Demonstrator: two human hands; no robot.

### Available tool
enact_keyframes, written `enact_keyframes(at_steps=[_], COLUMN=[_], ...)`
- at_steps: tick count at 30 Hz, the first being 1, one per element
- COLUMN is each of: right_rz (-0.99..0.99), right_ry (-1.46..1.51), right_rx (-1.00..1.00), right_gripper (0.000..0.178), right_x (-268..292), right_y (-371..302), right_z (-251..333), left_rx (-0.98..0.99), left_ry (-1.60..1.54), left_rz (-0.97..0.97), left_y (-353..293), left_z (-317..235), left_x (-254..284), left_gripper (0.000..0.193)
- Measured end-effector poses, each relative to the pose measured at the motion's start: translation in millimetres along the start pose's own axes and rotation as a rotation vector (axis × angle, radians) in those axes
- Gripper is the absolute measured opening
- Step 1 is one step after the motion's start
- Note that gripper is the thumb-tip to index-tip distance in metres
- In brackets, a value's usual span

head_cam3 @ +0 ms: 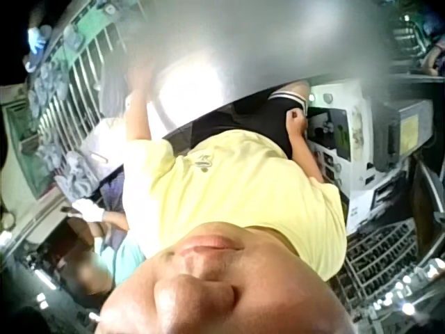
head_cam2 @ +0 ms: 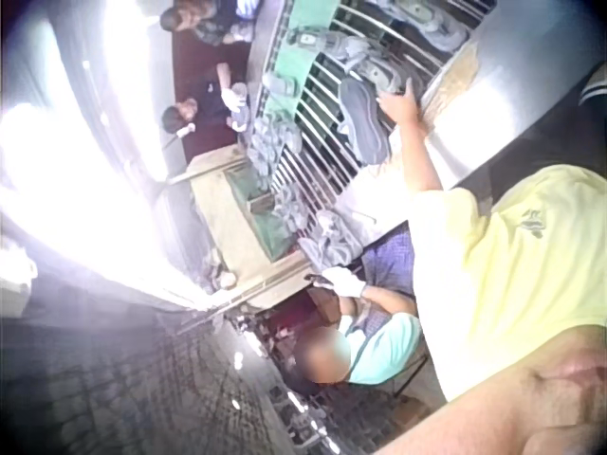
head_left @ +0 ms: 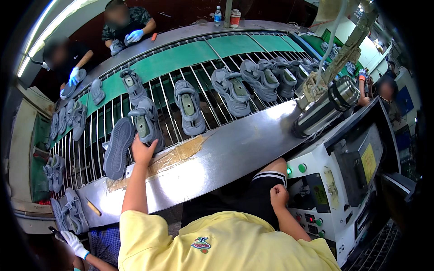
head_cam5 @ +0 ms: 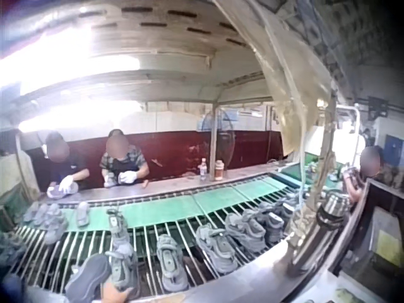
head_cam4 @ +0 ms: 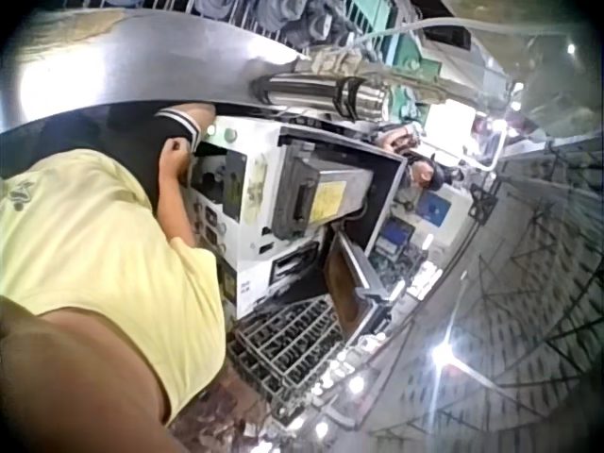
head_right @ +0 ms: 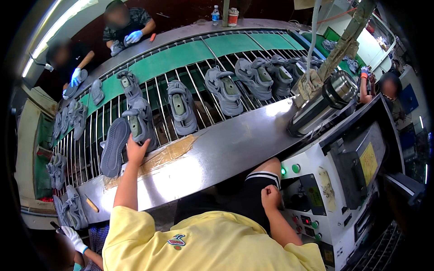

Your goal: The person picks up a shoe from a conveyor belt, places it into a machine, and then puts the shoe back onto the conveyor belt.

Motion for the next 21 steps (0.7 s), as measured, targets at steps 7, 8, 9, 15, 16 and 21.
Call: enact_keyframes(at_steps=[7,8,9,15,16,21], right_rz=[0.026,0.022,0.013,0.047,0.050,0.118], right_ry=[0.007,0.002,0.003,0.020,0.011,0.010], right_rx=[-0.012,-0.006,0.004,0.040,0.072,0.012], right_gripper=[0.008,0.008,0.008,0.010,0.008,0.009], right_x=[-10,-10,-10,-4,-3,1], right_y=[2,0,1,-1,1,-1], right_z=[-11,-12,-10,5,7,4], left_rx=[0.026,0.116,0.209,0.155,0.218,0.123], left_ry=[0.964,0.996,1.023,1.006,0.897,0.427], left_rz=[-0.022,0.102,0.218,0.279,0.299,0.096], left_y=[10,17,20,62,71,90], left_z=[57,68,79,77,78,89], left_x=[80,79,80,84,93,165], left_gripper=[0.095,0.101,0.106,0.114,0.114,0.082])
Point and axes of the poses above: each hand's wrist, its own y-axis towards the middle knuckle, its own x-axis out of the back of the hand, z = x × y, the point moved 10 cm from there along y, towards the middle knuckle, and after that the axes turned 1 degree about x, right-handed, at the moved point
